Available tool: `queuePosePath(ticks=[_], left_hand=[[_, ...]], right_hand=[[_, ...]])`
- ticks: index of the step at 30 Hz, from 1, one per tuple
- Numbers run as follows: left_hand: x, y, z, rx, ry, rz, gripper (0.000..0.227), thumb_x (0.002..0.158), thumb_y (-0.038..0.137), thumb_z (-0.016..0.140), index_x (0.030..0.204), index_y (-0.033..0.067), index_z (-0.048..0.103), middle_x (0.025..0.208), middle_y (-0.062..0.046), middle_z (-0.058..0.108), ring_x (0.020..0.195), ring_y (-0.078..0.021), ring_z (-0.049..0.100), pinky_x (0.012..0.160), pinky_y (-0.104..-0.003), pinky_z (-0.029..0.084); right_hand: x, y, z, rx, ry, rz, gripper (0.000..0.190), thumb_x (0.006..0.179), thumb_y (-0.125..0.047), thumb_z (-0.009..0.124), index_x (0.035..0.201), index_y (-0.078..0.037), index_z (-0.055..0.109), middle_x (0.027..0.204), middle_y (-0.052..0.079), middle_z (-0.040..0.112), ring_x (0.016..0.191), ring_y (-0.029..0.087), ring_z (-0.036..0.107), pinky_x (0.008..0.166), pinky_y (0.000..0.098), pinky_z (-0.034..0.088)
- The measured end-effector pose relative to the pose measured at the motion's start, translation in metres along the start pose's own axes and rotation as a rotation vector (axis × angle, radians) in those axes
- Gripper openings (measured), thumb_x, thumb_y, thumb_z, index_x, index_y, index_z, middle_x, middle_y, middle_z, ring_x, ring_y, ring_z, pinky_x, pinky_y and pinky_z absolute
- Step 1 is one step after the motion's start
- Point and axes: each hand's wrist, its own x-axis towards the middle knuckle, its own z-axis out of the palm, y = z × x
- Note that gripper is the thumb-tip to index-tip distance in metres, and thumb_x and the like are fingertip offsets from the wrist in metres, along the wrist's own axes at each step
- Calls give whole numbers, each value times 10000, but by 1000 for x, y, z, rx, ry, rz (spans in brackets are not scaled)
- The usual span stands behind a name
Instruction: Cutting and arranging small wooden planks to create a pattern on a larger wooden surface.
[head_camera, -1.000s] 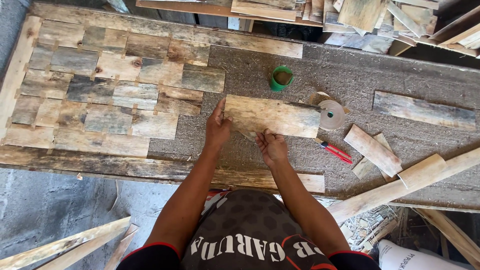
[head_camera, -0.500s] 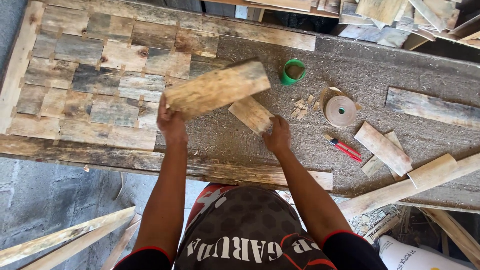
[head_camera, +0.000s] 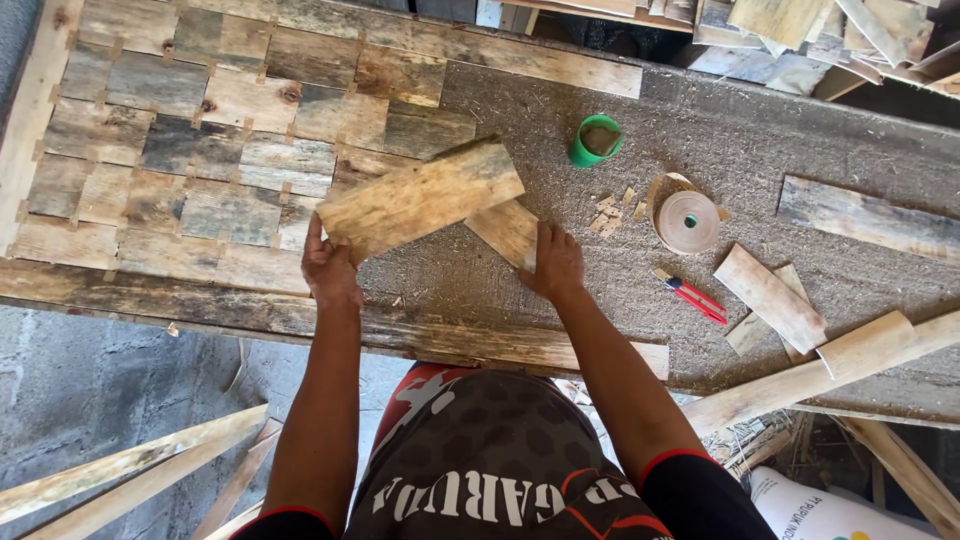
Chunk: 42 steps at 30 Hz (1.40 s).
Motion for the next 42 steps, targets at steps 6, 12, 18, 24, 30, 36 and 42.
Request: queuePosePath(ticks=[6,12,18,24,30,36,42], left_hand=[[-19,-18,19,116,-32,-72,657,934,-107,575,1525,171,507,1251,-102,728,1022,-144,746,805,-283,638],[-13,-91,30,155,-152,-90,719,913,-170,566,1554,144,484,1344,-127,674,1050,-169,695,844,-255,628],[-28,-141,55,123,-353,-132,683,936,-170,534,1558,97,439,1473,-152,633,1174,-185,681,959,-278,557],[-38,-151,74,278,-439,-140,667,964,-149,504,1572,111,417,1585,-116,517,1326,-183,608,1068,-277,502],[-65,-75,97,1001,-371,-177,586,1038,47,557,1588,220,456,1358,-199,626,1162,-284,664,1017,-376,528],[-33,-122,66,827,-232,179,568,944,-77,518,1468,133,588,1277,-159,718,1044,-219,737,860,-350,611],[-28,-120,60,759,-246,21,568,918,-33,644,1467,84,552,1082,-114,791,913,-172,764,814,-334,620]], right_hand=[[-52,36,-15,1,10,21,1030,763,-490,861,1490,-25,298,1347,227,495,1179,364,554,984,482,534],[-134,114,-26,38,-5,31,909,687,-431,894,1375,-65,427,1315,189,550,1170,368,590,953,477,564],[-183,146,-40,109,105,-201,825,669,-365,886,1323,-62,485,1270,157,605,1188,344,611,1015,442,547],[-146,106,-49,237,247,-333,801,706,-295,874,1357,-45,479,1376,202,576,1277,363,573,1061,436,527],[-72,54,-33,185,172,-301,791,736,-294,863,1377,-58,462,1442,193,501,1348,377,498,1027,455,542],[-23,25,-21,154,113,-332,873,724,-273,891,1404,-66,384,1475,173,449,1385,384,458,1075,447,520],[-7,5,-14,113,34,-325,970,691,-260,917,1447,-68,341,1500,175,424,1408,386,411,1144,433,424]])
